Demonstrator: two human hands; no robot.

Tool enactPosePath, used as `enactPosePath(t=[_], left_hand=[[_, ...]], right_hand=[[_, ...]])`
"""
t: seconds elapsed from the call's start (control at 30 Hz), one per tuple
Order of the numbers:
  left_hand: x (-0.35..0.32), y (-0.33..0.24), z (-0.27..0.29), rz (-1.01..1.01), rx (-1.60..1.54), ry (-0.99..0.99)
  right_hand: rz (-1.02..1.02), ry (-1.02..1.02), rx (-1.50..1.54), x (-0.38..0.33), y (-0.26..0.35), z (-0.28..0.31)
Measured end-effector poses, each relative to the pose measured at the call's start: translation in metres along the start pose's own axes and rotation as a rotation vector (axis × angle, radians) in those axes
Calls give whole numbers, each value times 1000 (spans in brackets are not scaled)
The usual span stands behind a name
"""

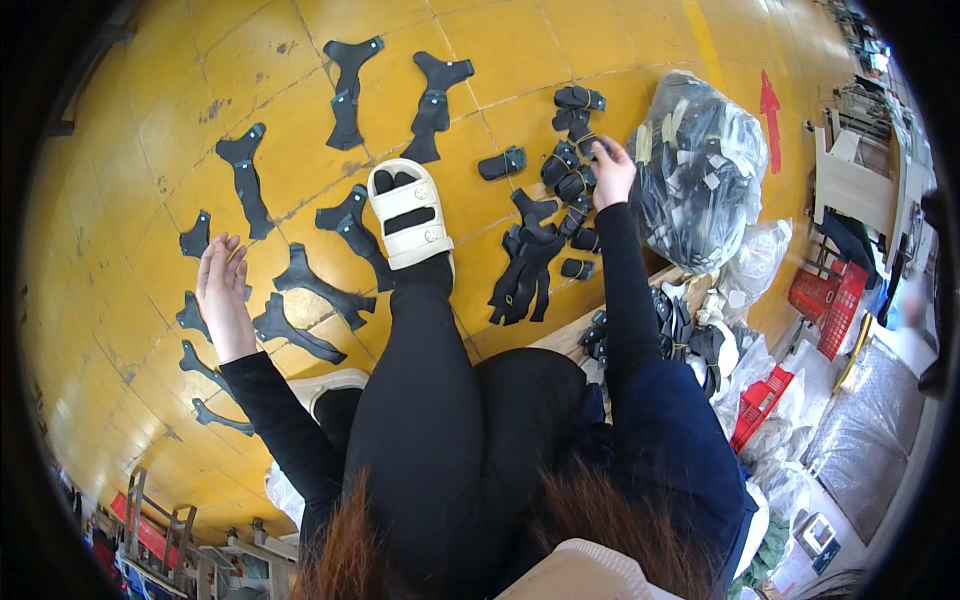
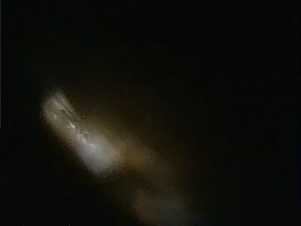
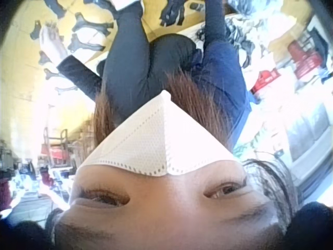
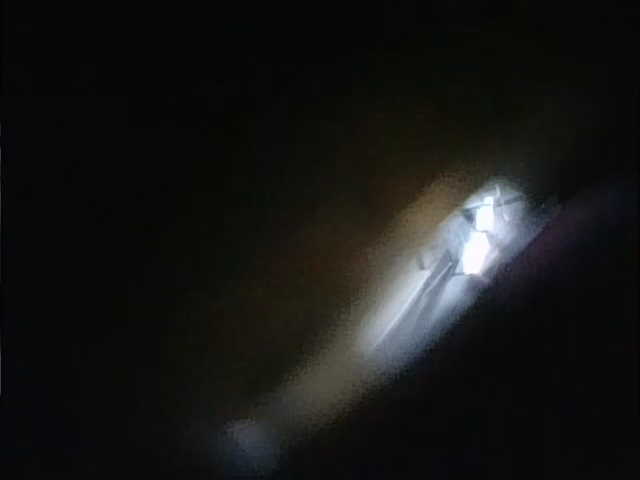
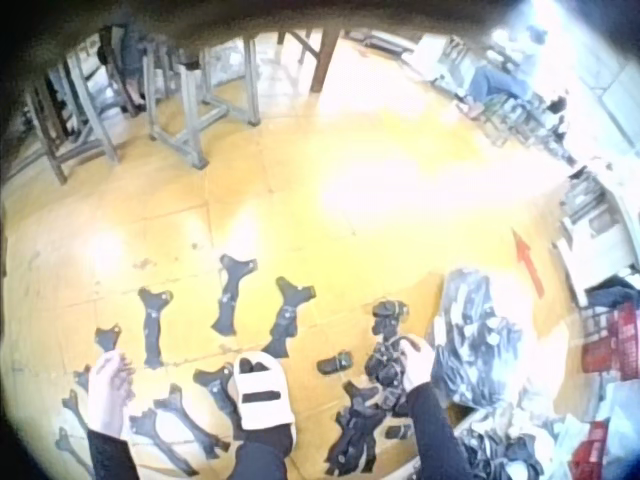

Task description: The person sits on the floor and repeatedly picks up small black plastic parts, aligns them into stacks, and places them down. The person handles the parts by hand, organizing them into neat piles on the yellow floor.

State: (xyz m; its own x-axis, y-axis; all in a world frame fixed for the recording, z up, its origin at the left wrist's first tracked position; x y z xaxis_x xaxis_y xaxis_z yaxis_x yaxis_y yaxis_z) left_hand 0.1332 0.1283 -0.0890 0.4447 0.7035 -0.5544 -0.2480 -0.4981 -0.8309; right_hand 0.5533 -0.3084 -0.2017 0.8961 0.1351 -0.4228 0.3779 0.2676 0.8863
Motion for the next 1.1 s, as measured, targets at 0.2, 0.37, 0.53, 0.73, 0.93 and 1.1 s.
enactPosePath(t=[0.2,0.37,0.53,0.73,0.93,1.1], left_hand=[[3,12,0,40,-58,40],[-1,-3,-12,24,0,67],[-6,2,-49,49,48,154],[-13,14,-82,41,165,288],[-23,57,-168,58,175,687],[-45,53,-218,185,-266,730]], right_hand=[[147,-193,-454,5,-41,65],[-158,-55,-1029,-67,-46,29],[-68,5,-1089,-82,-62,31],[-7,44,-803,-119,-11,-1],[-46,597,99,-190,61,-139],[271,704,-293,-208,80,-196]])
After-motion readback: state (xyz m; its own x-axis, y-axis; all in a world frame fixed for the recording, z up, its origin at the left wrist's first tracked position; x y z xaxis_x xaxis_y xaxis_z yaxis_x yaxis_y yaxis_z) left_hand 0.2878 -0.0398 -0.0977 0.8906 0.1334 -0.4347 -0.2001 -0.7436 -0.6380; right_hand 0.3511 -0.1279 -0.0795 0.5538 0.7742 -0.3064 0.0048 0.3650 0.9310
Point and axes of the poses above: each hand's wrist, its own x-axis towards the middle knuckle, its own z-axis out of the back of the hand, y = z × x, the point moved 6 cm from there along x, towards the middle knuckle, and after that the axes turned 11 degrees about y, right-handed, at the moved point
